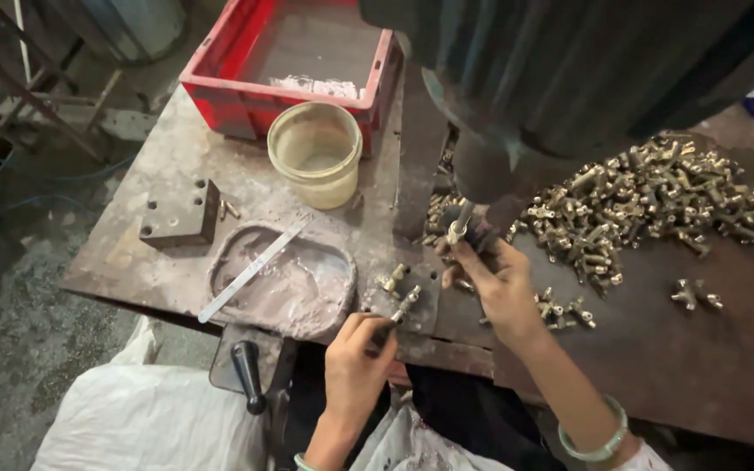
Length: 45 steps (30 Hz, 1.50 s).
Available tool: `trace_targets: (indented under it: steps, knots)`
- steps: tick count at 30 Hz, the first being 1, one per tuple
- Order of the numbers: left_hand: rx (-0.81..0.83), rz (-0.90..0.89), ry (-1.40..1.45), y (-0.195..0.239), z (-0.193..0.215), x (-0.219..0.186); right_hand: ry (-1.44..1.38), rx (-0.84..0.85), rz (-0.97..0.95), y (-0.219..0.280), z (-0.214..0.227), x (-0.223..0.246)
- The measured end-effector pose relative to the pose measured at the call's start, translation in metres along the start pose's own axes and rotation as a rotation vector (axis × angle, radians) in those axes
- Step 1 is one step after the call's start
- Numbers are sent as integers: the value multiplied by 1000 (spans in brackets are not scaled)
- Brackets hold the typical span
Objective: Picking up brass T-junction fittings from a pile and placing them under a drilling/tapping machine for processing.
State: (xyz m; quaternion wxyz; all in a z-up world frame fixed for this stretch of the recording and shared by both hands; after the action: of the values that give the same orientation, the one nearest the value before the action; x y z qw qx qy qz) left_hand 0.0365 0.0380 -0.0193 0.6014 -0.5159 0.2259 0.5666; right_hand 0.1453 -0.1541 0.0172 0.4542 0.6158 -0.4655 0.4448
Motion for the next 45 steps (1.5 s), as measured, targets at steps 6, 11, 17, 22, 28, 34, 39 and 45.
trace_targets:
  steps: [6,11,17,22,28,34,39,45]
  knots:
    - [-2,-157,-44,-6,-16,-5,12,-3,4,0,3,-4]
    - [29,-89,-12,-14,-23,6,-15,94,71,-4,-2,0]
    - [-49,-181,-280,-50,-4,-28,2,109,116,-1,-5,-4]
    - [143,-223,-545,-69,-28,-19,8,29,47,-5,2,-10]
    - [92,258,3,-43,-13,14,21,52,65,-4,0,-14]
    - [-73,576,670,8,-23,52,24,34,91,0,-4,-5]
    - [-183,608,790,23,-33,69,96,-12,112,5,-9,6]
    - [-158,319,792,-54,2,-45,2,57,105,-6,7,-12]
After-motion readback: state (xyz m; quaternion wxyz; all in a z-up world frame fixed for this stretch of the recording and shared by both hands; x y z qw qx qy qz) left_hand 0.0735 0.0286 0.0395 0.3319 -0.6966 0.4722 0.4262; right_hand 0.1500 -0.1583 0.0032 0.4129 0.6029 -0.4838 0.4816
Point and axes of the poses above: each hand's wrist, its own y-axis away from the middle knuckle, its own z-axis out of the back of the hand, x = y × z, the point moved 6 cm from there along -y, towards the middle knuckle, and after that the axes turned 8 degrees about -z, right-handed, at the moved point
